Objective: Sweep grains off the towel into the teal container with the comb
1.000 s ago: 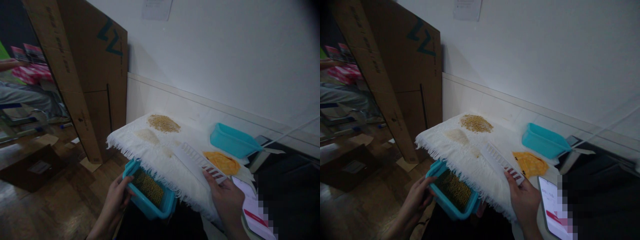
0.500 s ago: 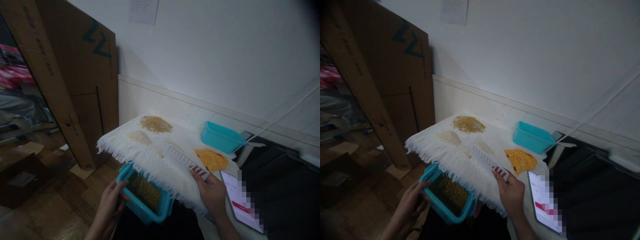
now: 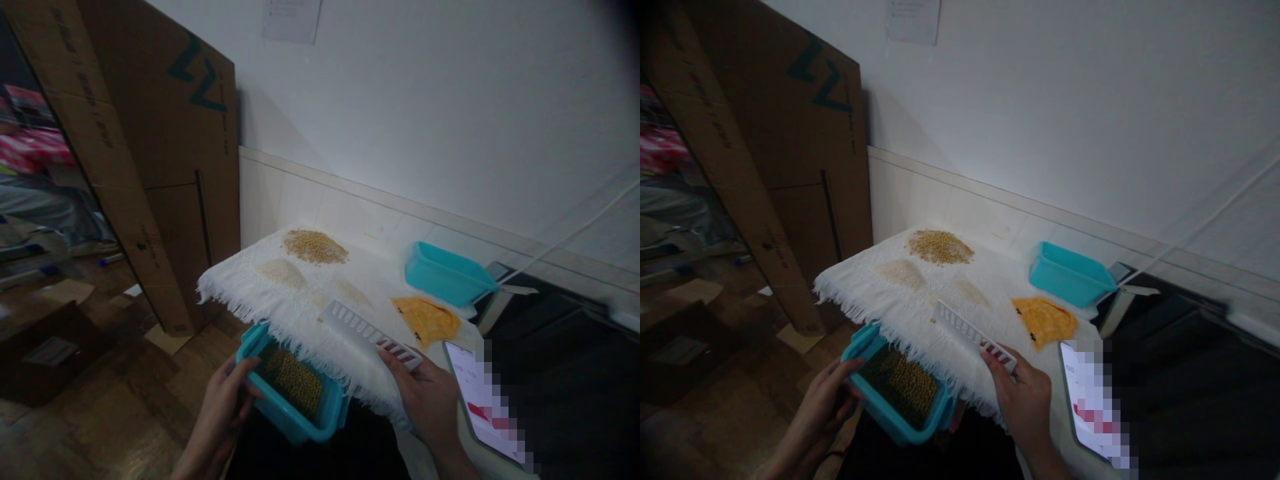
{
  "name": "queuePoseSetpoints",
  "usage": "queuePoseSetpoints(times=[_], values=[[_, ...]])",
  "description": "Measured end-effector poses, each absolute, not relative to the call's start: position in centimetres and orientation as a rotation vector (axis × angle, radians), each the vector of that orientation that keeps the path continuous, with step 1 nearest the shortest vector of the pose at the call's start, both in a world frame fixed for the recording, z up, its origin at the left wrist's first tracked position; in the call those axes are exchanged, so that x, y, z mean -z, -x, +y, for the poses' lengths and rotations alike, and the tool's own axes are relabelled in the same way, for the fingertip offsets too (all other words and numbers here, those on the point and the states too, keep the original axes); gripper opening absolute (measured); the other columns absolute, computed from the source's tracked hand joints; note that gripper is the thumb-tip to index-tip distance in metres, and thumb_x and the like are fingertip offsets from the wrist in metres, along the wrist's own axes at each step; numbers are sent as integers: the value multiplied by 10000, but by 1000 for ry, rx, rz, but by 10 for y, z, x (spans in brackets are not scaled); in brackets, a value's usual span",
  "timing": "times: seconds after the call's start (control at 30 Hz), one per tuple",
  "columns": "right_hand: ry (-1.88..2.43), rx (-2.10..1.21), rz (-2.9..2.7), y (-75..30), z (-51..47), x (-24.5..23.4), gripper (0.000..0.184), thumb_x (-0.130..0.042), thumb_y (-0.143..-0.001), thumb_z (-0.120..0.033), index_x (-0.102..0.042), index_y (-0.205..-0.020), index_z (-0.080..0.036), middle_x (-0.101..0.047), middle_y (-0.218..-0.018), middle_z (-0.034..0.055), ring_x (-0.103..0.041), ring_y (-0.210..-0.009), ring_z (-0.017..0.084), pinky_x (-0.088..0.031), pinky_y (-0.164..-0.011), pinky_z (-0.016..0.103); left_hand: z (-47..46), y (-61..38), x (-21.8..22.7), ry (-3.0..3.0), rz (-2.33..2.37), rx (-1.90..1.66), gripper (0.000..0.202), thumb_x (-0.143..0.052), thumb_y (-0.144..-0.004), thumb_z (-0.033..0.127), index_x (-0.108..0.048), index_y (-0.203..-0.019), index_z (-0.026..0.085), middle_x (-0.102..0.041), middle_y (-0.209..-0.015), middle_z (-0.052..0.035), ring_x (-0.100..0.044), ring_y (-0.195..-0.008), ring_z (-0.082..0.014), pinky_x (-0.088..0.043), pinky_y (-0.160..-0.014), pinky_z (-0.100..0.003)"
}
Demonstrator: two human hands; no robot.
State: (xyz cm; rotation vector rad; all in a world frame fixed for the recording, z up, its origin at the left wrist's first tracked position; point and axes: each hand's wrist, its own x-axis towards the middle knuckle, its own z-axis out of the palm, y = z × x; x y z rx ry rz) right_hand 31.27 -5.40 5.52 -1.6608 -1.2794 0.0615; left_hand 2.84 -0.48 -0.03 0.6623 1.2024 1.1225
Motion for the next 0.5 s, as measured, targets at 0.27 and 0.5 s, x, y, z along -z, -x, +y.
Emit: queuePoseSetpoints(times=[0.27, 0.5], values=[[1566, 50, -1584, -293, -70, -57, 261, -626, -931, -437, -848, -909, -300, -823, -840, 13, -801, -749, 224, -633, -695, 251, -6, -29, -2, -664, 1189, -1135, 275, -742, -713, 446, -600, -752, 213, -615, -399, 30, -326, -249, -46, -173, -280, -136], [1531, -85, -1643, -271, -92, -45, 253, -597, -960, -399, -831, -1016, -321, -825, -956, 2, -800, -779, 183, -610, -683, 200, -7, -29, -3, -651, 1187, -1146, 294, -761, -710, 457, -607, -743, 209, -569, -387, 59, -311, -253, -43, -170, -274, -134]])
